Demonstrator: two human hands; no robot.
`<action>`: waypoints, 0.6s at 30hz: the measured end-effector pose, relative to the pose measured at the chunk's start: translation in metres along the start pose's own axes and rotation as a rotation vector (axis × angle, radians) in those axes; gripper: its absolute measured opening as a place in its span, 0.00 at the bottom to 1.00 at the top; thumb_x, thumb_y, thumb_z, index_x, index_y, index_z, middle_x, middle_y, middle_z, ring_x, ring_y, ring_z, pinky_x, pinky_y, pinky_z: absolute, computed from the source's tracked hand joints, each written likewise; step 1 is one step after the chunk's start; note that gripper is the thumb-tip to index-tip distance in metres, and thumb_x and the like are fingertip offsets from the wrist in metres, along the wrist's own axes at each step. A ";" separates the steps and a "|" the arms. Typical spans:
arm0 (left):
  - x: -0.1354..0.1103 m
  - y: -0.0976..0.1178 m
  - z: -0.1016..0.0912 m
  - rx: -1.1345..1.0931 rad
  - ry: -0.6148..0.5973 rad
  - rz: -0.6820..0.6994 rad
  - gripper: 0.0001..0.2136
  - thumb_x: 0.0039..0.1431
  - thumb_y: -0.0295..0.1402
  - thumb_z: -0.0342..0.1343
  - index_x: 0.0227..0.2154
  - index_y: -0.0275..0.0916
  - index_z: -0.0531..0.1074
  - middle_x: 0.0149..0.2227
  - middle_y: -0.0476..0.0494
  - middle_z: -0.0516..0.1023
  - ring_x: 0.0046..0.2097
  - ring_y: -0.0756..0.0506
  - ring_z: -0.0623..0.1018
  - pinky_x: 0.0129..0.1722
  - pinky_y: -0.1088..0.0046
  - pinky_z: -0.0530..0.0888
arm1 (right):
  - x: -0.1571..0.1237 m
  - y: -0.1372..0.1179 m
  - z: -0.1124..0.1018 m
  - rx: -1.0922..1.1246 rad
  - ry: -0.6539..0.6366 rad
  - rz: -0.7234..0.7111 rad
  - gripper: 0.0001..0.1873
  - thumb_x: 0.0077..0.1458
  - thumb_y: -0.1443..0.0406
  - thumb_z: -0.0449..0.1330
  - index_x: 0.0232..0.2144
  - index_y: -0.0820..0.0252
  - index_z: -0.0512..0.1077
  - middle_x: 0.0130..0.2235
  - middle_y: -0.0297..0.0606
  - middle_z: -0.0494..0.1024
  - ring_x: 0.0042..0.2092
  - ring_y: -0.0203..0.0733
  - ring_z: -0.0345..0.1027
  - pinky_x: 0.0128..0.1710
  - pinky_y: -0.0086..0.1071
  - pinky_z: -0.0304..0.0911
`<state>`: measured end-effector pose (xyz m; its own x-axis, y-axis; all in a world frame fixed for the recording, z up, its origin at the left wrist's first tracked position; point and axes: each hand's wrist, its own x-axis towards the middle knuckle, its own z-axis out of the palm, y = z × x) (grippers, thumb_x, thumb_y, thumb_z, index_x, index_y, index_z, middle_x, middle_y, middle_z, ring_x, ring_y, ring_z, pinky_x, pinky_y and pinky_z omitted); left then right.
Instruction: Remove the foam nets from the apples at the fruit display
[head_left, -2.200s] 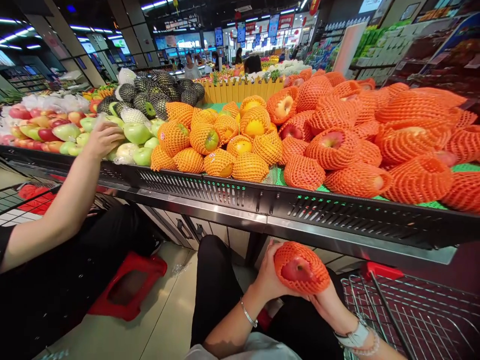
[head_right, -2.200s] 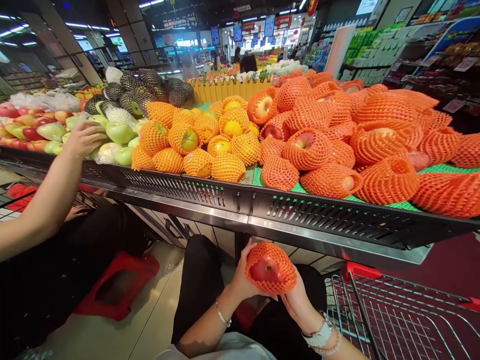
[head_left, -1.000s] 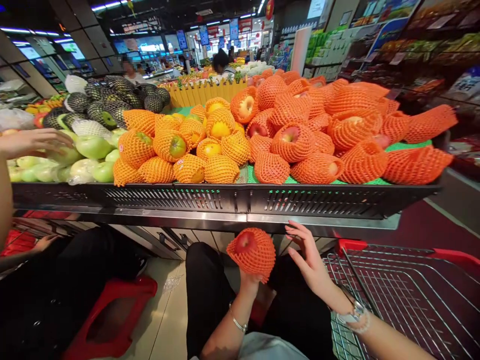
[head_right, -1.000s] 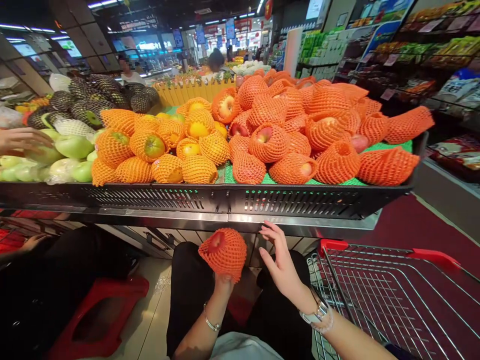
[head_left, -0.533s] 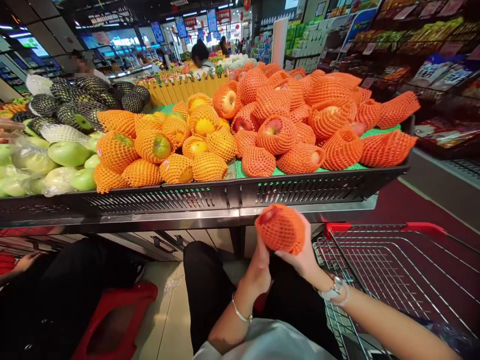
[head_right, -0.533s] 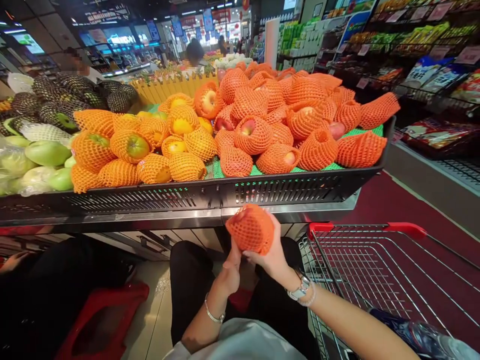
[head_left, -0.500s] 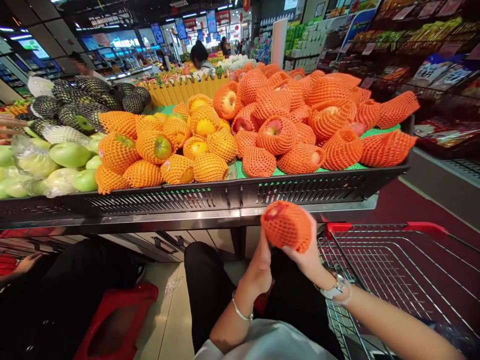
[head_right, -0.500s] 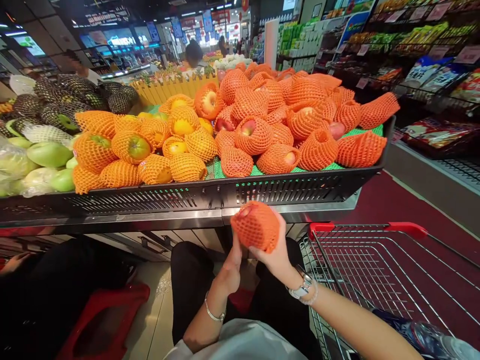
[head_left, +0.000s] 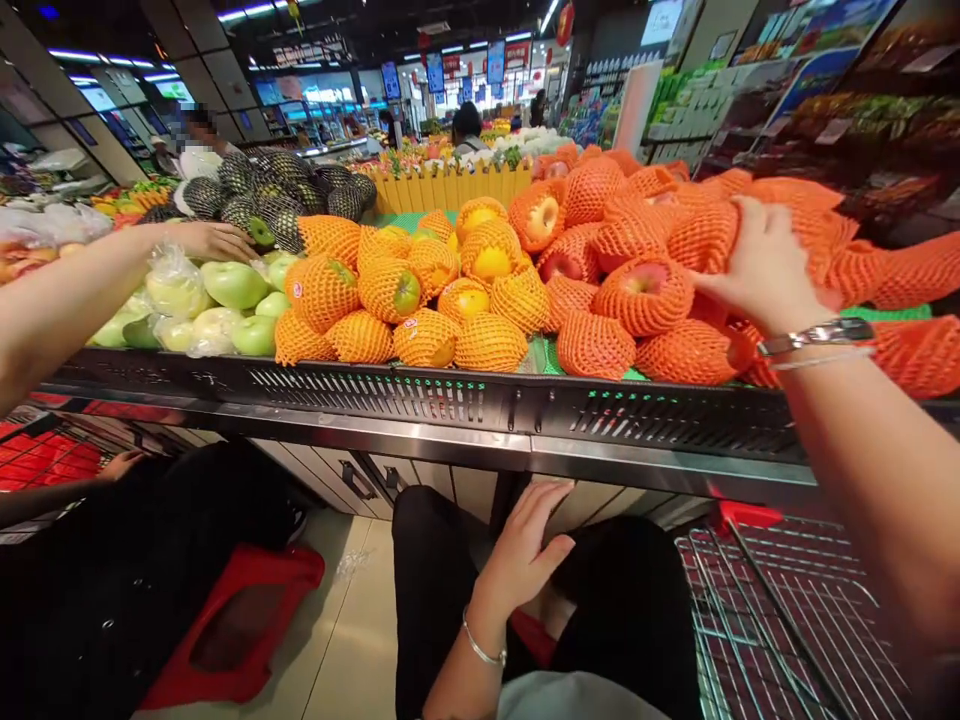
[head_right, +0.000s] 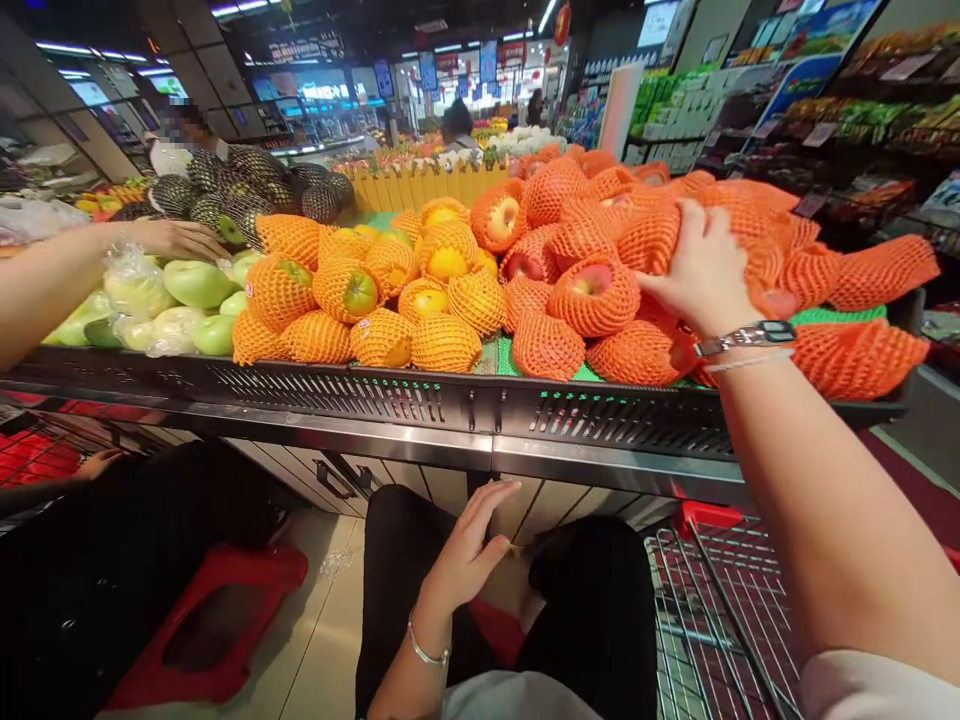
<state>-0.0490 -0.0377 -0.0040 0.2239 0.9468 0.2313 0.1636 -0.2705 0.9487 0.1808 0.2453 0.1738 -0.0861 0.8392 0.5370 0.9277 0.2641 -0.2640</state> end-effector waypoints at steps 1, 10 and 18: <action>0.001 -0.002 0.000 0.010 0.002 0.001 0.26 0.64 0.48 0.44 0.63 0.45 0.58 0.61 0.40 0.65 0.63 0.41 0.62 0.67 0.56 0.53 | 0.007 0.005 0.009 -0.030 -0.050 0.039 0.49 0.52 0.54 0.63 0.63 0.82 0.49 0.61 0.76 0.52 0.64 0.71 0.47 0.52 0.56 0.50; -0.001 -0.027 -0.004 0.082 -0.094 -0.082 0.20 0.64 0.36 0.49 0.59 0.47 0.64 0.57 0.43 0.72 0.60 0.41 0.68 0.66 0.52 0.55 | -0.021 0.030 -0.011 0.045 -0.101 -0.123 0.50 0.56 0.59 0.60 0.65 0.84 0.36 0.67 0.73 0.30 0.70 0.58 0.26 0.60 0.46 0.45; 0.021 -0.044 0.005 0.049 -0.175 -0.123 0.18 0.65 0.37 0.48 0.56 0.43 0.65 0.56 0.40 0.71 0.60 0.42 0.68 0.63 0.55 0.59 | -0.189 0.056 -0.135 -0.385 0.045 0.027 0.23 0.62 0.62 0.56 0.57 0.68 0.65 0.58 0.50 0.68 0.62 0.45 0.58 0.63 0.42 0.44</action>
<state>-0.0470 -0.0071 -0.0417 0.3616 0.9297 0.0694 0.2458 -0.1668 0.9549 0.2981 0.0372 0.1653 -0.0520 0.8193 0.5710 0.9986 0.0375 0.0372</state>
